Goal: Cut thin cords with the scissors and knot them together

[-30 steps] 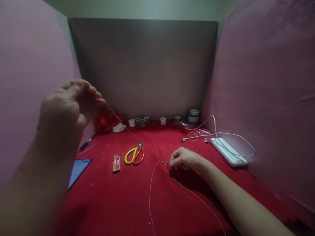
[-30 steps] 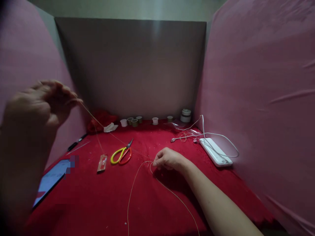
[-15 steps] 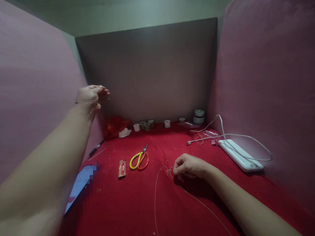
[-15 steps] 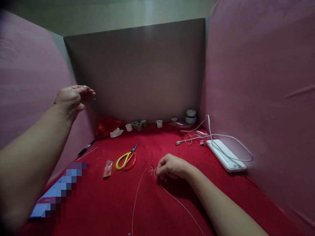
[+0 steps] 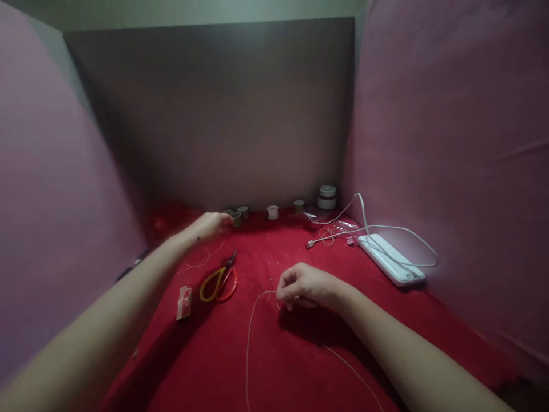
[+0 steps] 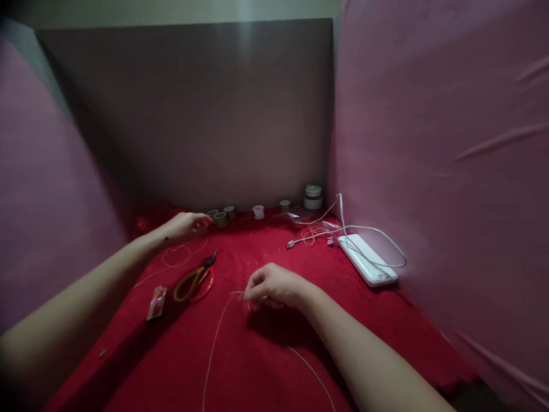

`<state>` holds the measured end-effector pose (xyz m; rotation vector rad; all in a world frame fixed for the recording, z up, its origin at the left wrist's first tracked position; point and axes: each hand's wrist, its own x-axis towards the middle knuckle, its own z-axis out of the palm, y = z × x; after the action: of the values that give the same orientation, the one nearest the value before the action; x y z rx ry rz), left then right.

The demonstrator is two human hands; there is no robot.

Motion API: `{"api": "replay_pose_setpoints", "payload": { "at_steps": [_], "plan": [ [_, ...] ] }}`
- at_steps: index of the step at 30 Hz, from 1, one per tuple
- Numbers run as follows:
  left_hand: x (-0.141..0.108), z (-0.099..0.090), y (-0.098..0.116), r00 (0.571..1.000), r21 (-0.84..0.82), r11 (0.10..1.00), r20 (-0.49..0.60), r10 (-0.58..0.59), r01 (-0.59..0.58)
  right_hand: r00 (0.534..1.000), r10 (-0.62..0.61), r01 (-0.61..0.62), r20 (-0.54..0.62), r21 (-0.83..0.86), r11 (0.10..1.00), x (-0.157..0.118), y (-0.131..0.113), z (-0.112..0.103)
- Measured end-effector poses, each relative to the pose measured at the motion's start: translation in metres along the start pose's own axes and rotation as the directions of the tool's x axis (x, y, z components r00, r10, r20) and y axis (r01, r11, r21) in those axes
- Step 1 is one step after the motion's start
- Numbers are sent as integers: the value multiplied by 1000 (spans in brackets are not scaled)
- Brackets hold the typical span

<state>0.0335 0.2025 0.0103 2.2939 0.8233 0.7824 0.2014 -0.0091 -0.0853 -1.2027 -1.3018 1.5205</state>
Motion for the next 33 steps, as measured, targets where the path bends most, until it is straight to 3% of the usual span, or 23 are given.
{"api": "replay_pose_setpoints", "payload": {
  "at_steps": [3, 6, 9, 13, 16, 19, 22, 25, 28, 30, 33],
  "plan": [
    [4, 61, 22, 950, 28, 994, 295, 96, -110, 988, 8, -3, 152, -31, 1000, 1, 4, 2],
    [12, 118, 45, 877, 10, 977, 442, 186, -212, 958, 36, -9, 285, -97, 995, 4, 9, 1],
    [25, 165, 63, 830, 2, 957, 498, 251, -291, 941, 62, -13, 333, -148, 989, 8, 14, -3],
    [46, 211, 75, 809, 29, 939, 518, 278, -342, 920, 70, -13, 386, -147, 989, 13, 19, -9],
    [57, 235, 75, 805, 39, 937, 525, 277, -348, 903, 58, 2, 426, -138, 990, 16, 21, -12],
    [67, 246, 74, 813, 10, 946, 514, 272, -323, 889, 48, 11, 454, -126, 992, 18, 21, -13],
    [77, 241, 77, 836, -26, 967, 498, 231, -252, 883, 66, -4, 465, -131, 991, 18, 18, -13],
    [82, 209, 93, 856, -70, 983, 485, 180, -168, 880, 77, -13, 469, -138, 990, 19, 16, -12],
    [76, 150, 125, 895, -150, 982, 411, 171, -119, 877, 67, 1, 476, -142, 990, 21, 17, -12],
    [66, 103, 151, 957, -386, 921, 244, 158, -54, 877, 51, 21, 478, -144, 989, 22, 20, -12],
    [45, 38, 187, 948, -547, 800, 35, 318, -248, 891, 17, 44, 454, -124, 991, 21, 24, -12]
  ]
}}
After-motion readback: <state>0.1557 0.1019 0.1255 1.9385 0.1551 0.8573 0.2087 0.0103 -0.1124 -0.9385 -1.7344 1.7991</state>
